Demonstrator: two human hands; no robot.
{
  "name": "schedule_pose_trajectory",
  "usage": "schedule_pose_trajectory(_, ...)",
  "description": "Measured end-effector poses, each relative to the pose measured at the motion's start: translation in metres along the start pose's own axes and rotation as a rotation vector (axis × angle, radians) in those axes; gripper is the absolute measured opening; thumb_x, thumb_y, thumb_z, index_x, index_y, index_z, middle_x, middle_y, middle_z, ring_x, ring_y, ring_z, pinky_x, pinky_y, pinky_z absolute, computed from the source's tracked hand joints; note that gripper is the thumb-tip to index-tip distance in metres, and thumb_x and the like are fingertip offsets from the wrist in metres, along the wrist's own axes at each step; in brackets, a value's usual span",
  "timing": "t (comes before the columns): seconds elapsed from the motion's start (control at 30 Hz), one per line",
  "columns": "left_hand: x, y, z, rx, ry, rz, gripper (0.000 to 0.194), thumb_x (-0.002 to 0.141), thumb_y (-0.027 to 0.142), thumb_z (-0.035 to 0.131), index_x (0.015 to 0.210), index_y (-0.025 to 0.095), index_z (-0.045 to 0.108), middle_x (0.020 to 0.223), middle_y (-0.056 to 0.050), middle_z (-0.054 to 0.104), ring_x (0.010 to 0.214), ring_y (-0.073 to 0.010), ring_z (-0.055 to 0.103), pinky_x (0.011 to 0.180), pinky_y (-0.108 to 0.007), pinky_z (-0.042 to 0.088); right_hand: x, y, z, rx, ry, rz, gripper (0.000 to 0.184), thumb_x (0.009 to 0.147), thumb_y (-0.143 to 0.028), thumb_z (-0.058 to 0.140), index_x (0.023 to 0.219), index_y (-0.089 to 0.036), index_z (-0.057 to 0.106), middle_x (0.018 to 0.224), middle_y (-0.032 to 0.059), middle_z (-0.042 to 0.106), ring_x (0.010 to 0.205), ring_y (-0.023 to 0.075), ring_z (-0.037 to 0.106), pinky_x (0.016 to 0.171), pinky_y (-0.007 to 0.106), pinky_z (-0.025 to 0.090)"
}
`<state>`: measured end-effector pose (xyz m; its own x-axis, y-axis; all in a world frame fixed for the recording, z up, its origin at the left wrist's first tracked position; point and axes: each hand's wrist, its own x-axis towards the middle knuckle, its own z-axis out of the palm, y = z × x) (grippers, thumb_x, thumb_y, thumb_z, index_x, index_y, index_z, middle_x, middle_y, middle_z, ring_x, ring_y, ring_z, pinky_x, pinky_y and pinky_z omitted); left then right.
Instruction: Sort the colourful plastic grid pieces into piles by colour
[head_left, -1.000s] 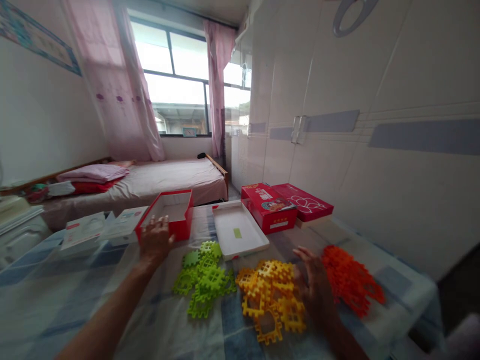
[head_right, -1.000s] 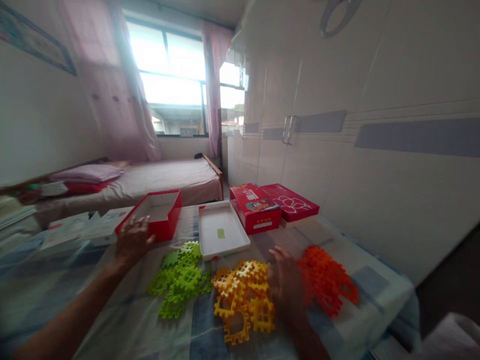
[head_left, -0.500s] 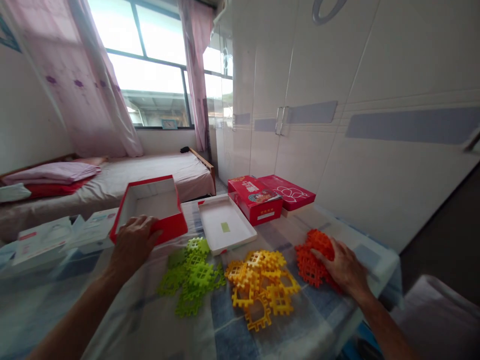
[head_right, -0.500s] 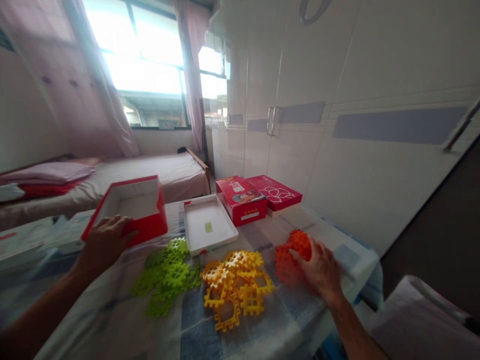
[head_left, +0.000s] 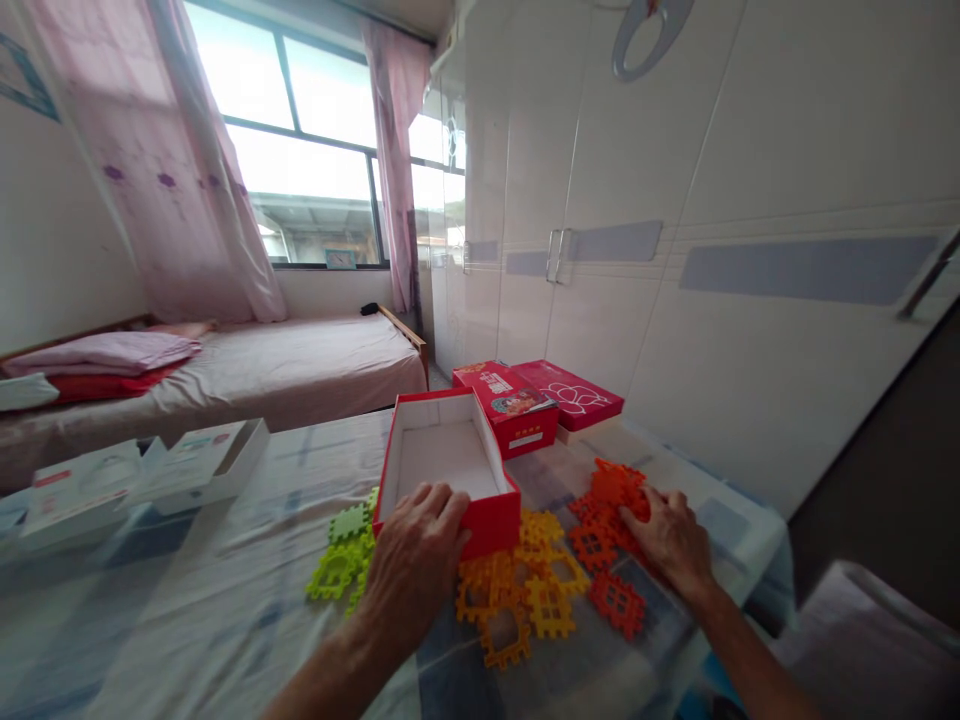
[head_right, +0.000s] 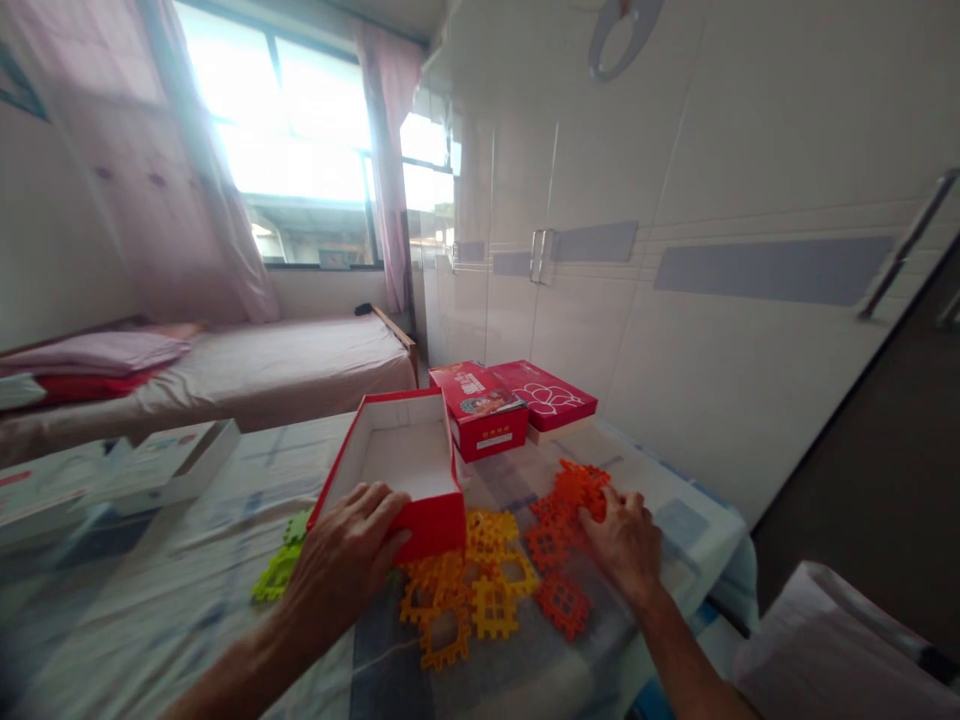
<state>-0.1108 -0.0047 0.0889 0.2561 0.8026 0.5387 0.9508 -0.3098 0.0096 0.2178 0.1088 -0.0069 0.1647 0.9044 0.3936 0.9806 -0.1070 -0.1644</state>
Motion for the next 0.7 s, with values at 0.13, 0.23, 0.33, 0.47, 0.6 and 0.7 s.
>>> schedule_pose_trajectory(0.13,0.000,0.013,0.013,0.023,-0.021,-0.001,0.006,0.082,0.017,0.055,0.087,0.021,0.057,0.084,-0.003,0.061,0.079,-0.0208,0.055,0.069,-0.033,0.042,0.005,-0.003,0.001,0.036,-0.011,-0.018,0.040,0.084,-0.041,0.044,0.109,-0.012,0.054,0.106,0.0151,0.058,0.091,0.0264,0.061,0.072,0.036,0.046)
schedule_pose_trajectory(0.23,0.000,0.015,0.020,0.037,-0.027,0.011,0.009,0.081,0.016,0.057,0.090,0.020,0.058,0.085,-0.003,0.062,0.080,-0.0215,0.056,0.069,-0.034,0.044,0.010,-0.002,0.001,0.029,-0.040,-0.044,0.036,0.084,-0.040,0.044,0.106,-0.013,0.051,0.100,0.0128,0.062,0.091,0.0264,0.062,0.070,0.036,0.044)
schedule_pose_trajectory(0.33,0.001,0.015,0.023,0.050,-0.041,0.035,0.013,0.081,0.016,0.059,0.094,0.020,0.058,0.086,-0.003,0.062,0.081,-0.0220,0.056,0.069,-0.035,0.045,0.015,0.000,-0.001,-0.007,-0.009,-0.086,0.034,0.085,-0.040,0.043,0.106,-0.015,0.052,0.099,0.0107,0.063,0.085,0.0245,0.063,0.067,0.034,0.042)
schedule_pose_trajectory(0.47,0.001,0.014,0.023,0.091,0.000,0.088,0.021,0.083,0.021,0.058,0.104,0.018,0.058,0.088,-0.004,0.063,0.080,-0.0222,0.058,0.070,-0.036,0.046,0.019,0.001,-0.003,-0.026,0.039,-0.112,0.032,0.086,-0.036,0.042,0.107,-0.016,0.055,0.099,0.0087,0.062,0.075,0.0207,0.062,0.064,0.031,0.041)
schedule_pose_trajectory(0.6,-0.003,0.001,0.017,0.057,0.176,0.139,0.035,0.084,0.038,0.057,0.112,0.018,0.056,0.094,-0.007,0.065,0.083,-0.0219,0.059,0.086,-0.041,0.044,0.020,0.001,-0.002,0.046,0.079,-0.108,0.027,0.084,-0.034,0.044,0.102,-0.018,0.057,0.099,0.0076,0.062,0.076,0.0191,0.060,0.064,0.029,0.040)
schedule_pose_trajectory(0.7,-0.007,-0.017,0.011,0.031,0.272,0.123,0.037,0.082,0.041,0.058,0.112,0.019,0.056,0.097,-0.007,0.065,0.089,-0.0222,0.059,0.101,-0.046,0.034,0.023,0.004,-0.001,0.126,0.124,-0.060,0.025,0.082,-0.035,0.044,0.096,-0.018,0.057,0.095,0.0069,0.062,0.078,0.0193,0.058,0.065,0.029,0.039)
